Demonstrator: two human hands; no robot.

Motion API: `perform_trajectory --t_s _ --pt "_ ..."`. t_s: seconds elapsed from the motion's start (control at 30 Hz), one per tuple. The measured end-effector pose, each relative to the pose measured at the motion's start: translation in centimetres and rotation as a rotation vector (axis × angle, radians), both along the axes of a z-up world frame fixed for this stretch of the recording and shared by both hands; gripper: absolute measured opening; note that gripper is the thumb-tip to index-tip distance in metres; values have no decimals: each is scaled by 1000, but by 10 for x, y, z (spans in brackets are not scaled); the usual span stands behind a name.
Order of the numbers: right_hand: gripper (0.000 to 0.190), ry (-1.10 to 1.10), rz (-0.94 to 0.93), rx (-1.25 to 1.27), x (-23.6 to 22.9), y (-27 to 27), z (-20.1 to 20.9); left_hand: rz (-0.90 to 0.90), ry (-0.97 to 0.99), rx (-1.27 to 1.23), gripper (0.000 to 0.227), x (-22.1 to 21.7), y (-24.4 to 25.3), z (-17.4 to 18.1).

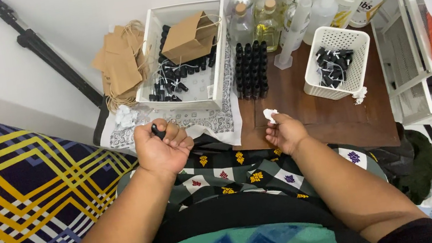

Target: Assembling perfume bottle caps by inserting wicks into them and placing the finished parts into a basket.

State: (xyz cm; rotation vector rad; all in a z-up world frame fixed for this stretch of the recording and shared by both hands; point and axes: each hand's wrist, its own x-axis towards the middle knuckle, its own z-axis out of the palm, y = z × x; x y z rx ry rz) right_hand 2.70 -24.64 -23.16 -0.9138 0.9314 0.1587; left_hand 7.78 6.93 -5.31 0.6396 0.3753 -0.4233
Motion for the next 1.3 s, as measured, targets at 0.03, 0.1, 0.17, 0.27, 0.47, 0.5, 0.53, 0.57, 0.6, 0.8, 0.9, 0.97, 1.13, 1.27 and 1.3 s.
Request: perform_trajectory --t_s 0.03,0.1,0.17,0.27,0.47,0.5,0.53,0.57,0.6,0.8,0.9,0.97,1.13,1.27,1.3 --pt "10 1 -1 2 0 -1 -1 -1 1 2 23 1 -2 -1" --pt "11 2 6 -4 0 -1 -2 2 8 4 24 1 -6 -2" --pt "11 4 12 0 2 -2 -3 -9 33 9 26 0 -11 3" --pt "11 6 16 10 4 -2 -2 -22 39 35 27 1 -13 -4" --pt "12 13 -1 49 4 -1 -4 3 36 80 24 4 -16 -9" --pt "12 6 2 49 5 -2 -4 16 24 91 25 6 -17 -12" --pt "12 9 1 51 6 2 -15 14 26 93 25 5 -13 -17" --pt "16 19 26 72 7 -1 -23 -7 13 93 27 4 -13 -21" --pt "20 30 52 94 7 -4 -30 -28 -1 92 28 3 -13 -26" --pt "20 -57 189 101 -1 6 1 -125 23 237 26 1 -21 -45" --pt "26 -208 275 -41 -13 10 1 -302 116 261 26 -4 -31 -51" --pt "28 -280 369 -82 -24 14 -2 -492 188 322 24 -19 -44 -48" --pt "28 -483 650 -195 -46 32 74 -886 232 480 19 -35 -67 -103" --pt "21 -529 795 -446 -44 39 31 -1007 95 667 8 -43 -77 -93" --pt "19 -489 823 -550 -40 38 25 -1002 61 706 7 -42 -79 -84"
